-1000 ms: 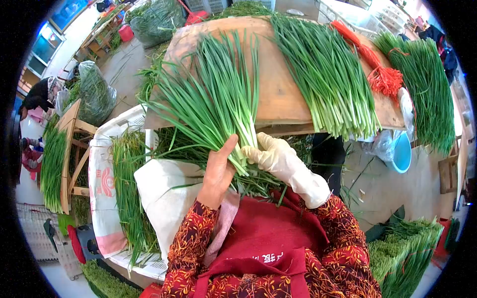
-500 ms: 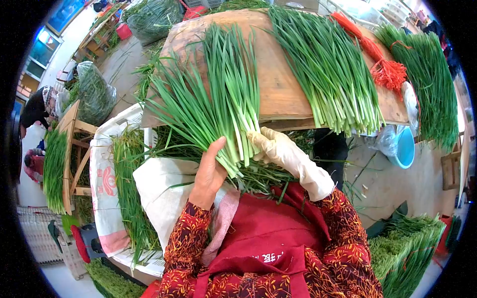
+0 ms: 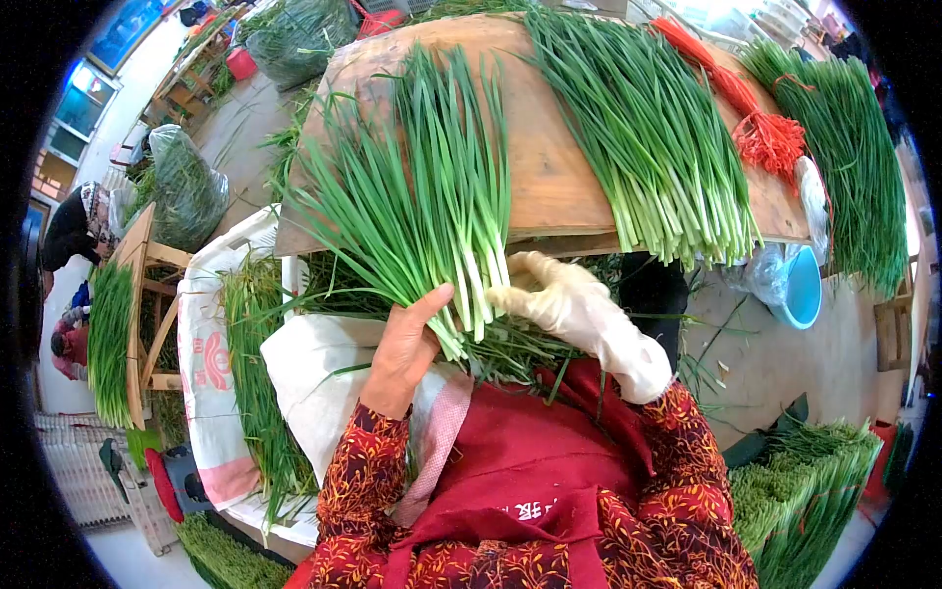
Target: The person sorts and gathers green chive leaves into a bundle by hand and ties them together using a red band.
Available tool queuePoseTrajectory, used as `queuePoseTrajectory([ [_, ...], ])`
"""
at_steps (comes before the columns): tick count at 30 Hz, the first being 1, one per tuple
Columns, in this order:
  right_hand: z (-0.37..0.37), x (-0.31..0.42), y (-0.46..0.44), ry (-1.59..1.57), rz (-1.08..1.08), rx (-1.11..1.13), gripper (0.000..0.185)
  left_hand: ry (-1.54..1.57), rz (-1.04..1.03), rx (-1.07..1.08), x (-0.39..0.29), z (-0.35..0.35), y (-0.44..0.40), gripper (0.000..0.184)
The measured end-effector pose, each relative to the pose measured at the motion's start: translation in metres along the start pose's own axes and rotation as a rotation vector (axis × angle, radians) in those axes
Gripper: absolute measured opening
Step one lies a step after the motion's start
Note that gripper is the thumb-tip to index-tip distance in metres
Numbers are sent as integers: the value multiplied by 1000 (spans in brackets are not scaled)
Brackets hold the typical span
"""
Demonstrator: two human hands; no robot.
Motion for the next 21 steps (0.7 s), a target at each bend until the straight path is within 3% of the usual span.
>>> queuePoseTrajectory([
  [3,24,12,7,-131,112,-180,35,20,-2,9,-1,-1,1,26],
  [4,29,26,11,-63,302,-273,25,31,-7,12,-4,-4,3,25],
  [9,4,66,9,596,701,-319,23,-7,-14,56,-6,-4,5,26],
  [12,-3,68,5,684,738,-341,17,-23,-8,21,-4,-1,5,27],
  [14,-4,64,1,763,737,-354,14,35,-6,52,-8,-8,8,29],
  [17,12,61,-4,539,506,-299,13,69,10,89,-8,-10,9,32],
  [18,21,56,-5,237,307,-231,11,72,14,98,-7,-8,8,32],
  [21,30,41,-6,-363,38,-106,14,77,43,76,0,0,5,34],
])
Point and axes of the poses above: each hand's wrist, its own y-axis away from the middle knuckle, its own z-axis out of the back of the hand, x = y × z, the point moved 7 cm from there along -y, towards the middle knuckle, and after that the axes turned 9 degrees about -x, right-handed, at the moved point
